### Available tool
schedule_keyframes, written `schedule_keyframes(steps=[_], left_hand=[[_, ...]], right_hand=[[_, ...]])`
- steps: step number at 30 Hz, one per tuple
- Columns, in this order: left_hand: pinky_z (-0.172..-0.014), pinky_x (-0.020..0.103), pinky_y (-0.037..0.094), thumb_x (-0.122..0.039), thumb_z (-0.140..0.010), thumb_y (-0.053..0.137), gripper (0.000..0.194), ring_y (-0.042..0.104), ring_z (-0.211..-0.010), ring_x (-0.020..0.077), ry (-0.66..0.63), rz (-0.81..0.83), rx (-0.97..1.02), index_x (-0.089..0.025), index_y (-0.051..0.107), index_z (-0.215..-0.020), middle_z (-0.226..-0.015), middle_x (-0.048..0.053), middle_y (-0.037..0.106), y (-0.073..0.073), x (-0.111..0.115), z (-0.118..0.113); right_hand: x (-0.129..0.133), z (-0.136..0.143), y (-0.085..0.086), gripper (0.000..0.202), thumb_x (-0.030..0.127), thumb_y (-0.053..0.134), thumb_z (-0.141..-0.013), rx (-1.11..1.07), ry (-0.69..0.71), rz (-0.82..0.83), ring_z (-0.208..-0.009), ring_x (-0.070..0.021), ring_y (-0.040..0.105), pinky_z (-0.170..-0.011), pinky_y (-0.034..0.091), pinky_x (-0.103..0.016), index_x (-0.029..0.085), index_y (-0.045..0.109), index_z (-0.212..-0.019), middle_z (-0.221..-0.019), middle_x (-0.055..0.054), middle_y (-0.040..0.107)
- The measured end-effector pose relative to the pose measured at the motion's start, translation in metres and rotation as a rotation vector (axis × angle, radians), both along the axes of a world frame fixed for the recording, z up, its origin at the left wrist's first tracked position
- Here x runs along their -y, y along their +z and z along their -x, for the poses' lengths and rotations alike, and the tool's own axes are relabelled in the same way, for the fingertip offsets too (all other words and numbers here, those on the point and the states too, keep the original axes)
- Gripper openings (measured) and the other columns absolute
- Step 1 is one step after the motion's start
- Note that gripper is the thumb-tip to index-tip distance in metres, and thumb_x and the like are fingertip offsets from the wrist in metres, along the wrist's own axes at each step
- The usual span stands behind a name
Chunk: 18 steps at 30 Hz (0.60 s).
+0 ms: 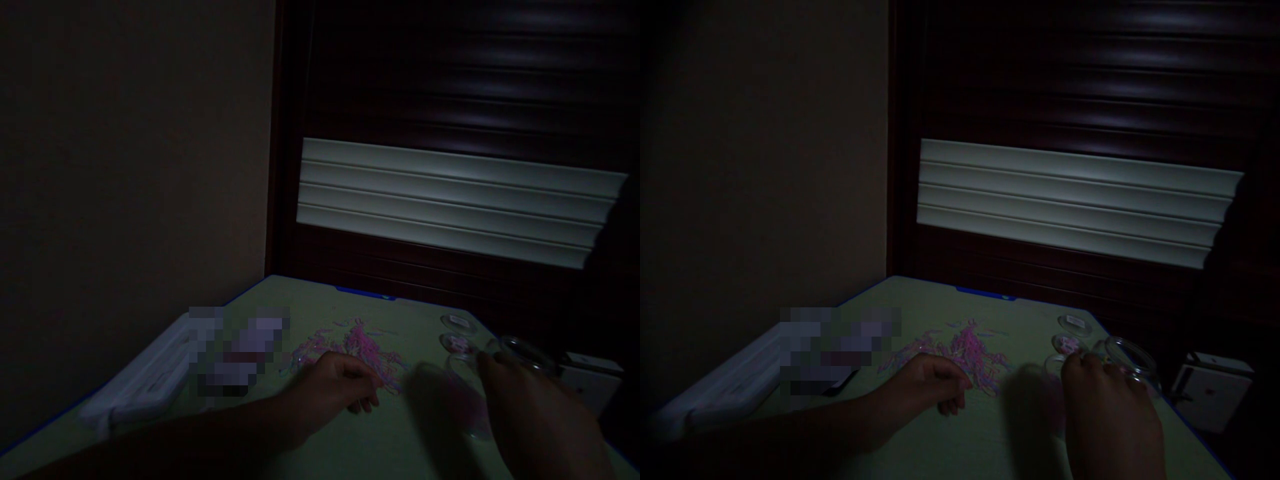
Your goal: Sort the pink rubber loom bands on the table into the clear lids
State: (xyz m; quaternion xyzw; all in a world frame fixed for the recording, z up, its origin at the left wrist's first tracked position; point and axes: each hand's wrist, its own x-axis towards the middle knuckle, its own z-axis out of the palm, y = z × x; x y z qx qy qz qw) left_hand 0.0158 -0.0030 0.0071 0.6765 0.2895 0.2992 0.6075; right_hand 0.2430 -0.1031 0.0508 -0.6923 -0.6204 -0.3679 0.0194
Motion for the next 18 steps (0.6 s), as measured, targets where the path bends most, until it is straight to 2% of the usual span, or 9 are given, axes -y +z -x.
schedule_keyframes(steps=[12,16,18], left_hand=[[-0.055,0.021,0.04,-0.027,-0.073,0.058,0.017,0.053,-0.057,0.0104,-0.017,-0.005,0.015,-0.011,0.064,-0.071,-0.064,0.002,0.062,0.0,-0.001,0.0],[-0.055,0.022,0.04,-0.028,-0.073,0.058,0.017,0.054,-0.057,0.0108,-0.007,0.004,0.029,-0.012,0.063,-0.074,-0.065,0.002,0.062,0.0,-0.001,-0.001],[-0.055,0.022,0.04,-0.028,-0.073,0.058,0.017,0.054,-0.057,0.0109,-0.003,0.003,0.041,-0.012,0.063,-0.075,-0.065,0.001,0.061,0.0,-0.001,-0.001]], right_hand=[[-0.004,0.003,0.0,0.033,0.0,0.038,-0.07,-0.07,0.062,0.057,-0.066,-0.0251,0.062,-0.056,0.045,-0.037,0.016,0.062,-0.085,-0.08,-0.012,0.065],[-0.011,0.014,0.003,0.037,-0.002,0.045,-0.065,0.011,0.263,0.051,-0.077,-0.0253,0.062,-0.062,0.047,-0.036,0.015,0.064,-0.092,-0.092,-0.013,0.065],[-0.016,0.024,0.003,0.031,-0.001,0.051,-0.062,0.043,0.394,0.063,-0.07,-0.0247,0.061,-0.058,0.047,-0.035,0.016,0.065,-0.084,-0.082,-0.009,0.066]])
